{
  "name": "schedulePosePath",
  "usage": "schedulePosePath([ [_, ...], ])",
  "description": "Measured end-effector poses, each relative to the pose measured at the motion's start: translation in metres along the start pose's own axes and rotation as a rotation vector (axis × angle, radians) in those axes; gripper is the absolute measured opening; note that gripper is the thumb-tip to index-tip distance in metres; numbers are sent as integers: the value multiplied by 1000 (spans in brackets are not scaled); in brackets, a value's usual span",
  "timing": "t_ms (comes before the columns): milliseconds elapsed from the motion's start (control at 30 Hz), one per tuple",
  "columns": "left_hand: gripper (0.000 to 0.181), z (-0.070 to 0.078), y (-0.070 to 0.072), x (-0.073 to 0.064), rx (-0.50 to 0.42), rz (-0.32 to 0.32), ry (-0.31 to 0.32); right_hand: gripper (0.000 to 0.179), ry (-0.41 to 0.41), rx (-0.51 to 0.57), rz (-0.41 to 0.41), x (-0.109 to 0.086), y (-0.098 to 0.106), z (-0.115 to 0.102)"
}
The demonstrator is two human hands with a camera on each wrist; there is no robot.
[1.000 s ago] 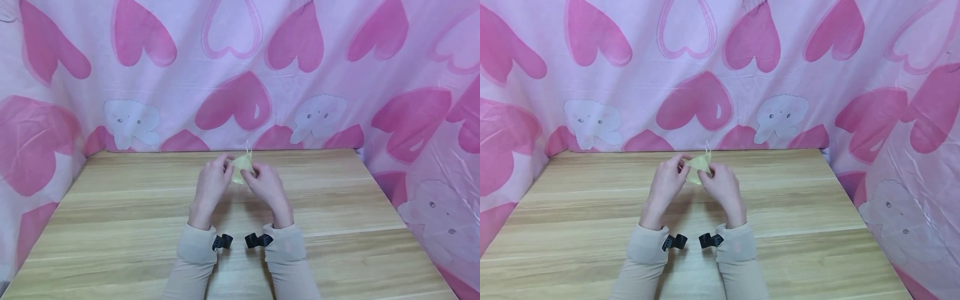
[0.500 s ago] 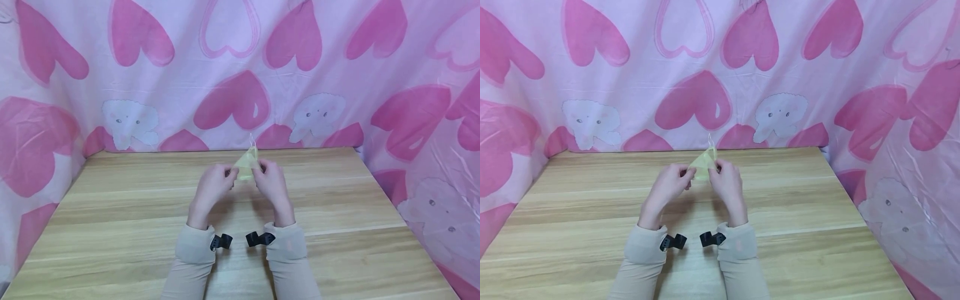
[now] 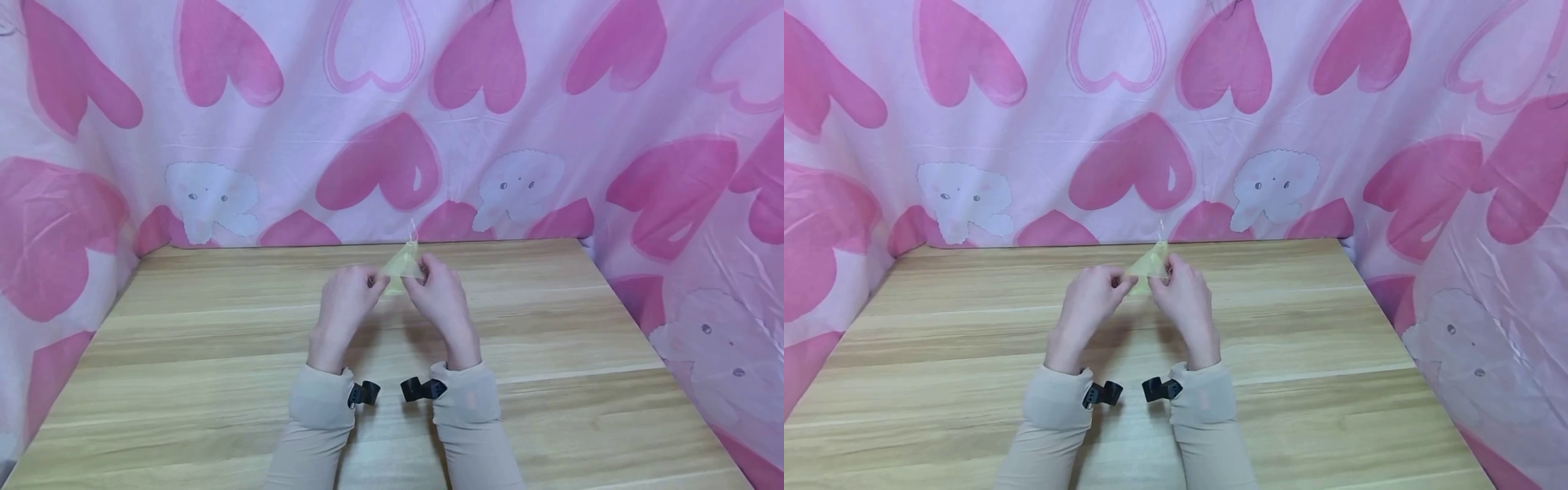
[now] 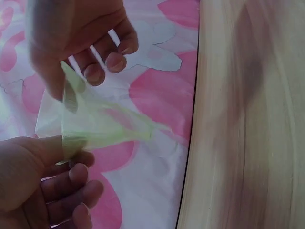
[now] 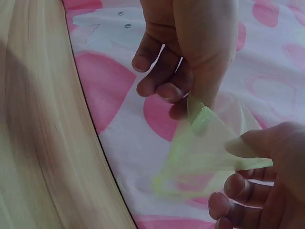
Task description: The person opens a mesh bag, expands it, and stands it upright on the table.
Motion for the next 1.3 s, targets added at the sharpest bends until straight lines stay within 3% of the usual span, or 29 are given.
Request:
schedulePosePath([
  [100, 45, 0, -1, -1, -41, 12, 23, 9, 23, 19, 2, 1, 1, -3],
  [167, 50, 0, -3, -3, -115, -6, 65, 12, 24, 58, 9, 1, 1, -3],
  [300, 61, 3, -16, -7, -298, -160, 161, 12, -25, 162, 32, 1, 3, -2],
  [400, 62, 6, -24, -11, -371, -288, 200, 16, -64, 216, 58, 2, 4, 0],
  [500, 50, 10, -25, -12, -383, -311, 207, 24, -90, 229, 98, 3, 7, 1],
  [667, 39, 16, -18, -9, -256, -178, 154, 23, -117, 189, 152, 3, 12, 3],
  [800, 36, 19, -13, -5, -94, -43, 28, 12, -63, 87, 199, 4, 15, 2],
  [900, 33, 21, -10, -4, -23, 41, -37, 21, 12, 50, 217, 3, 16, -2],
  [1100, 28, 22, -5, -3, 2, 154, -96, 7, 124, 69, 229, 1, 14, -11],
  [1300, 34, 24, -1, -3, -50, 214, -103, 13, 102, 117, 234, 2, 14, -11],
])
Point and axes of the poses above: each hand's wrist, its own x-axis towards the middle knuckle, its own y-axis out of the back of the hand, z = x × y, the point moved 4 cm from there along x, towards the middle knuckle, and after that the axes turned 14 degrees about z, right-handed, at the moved point
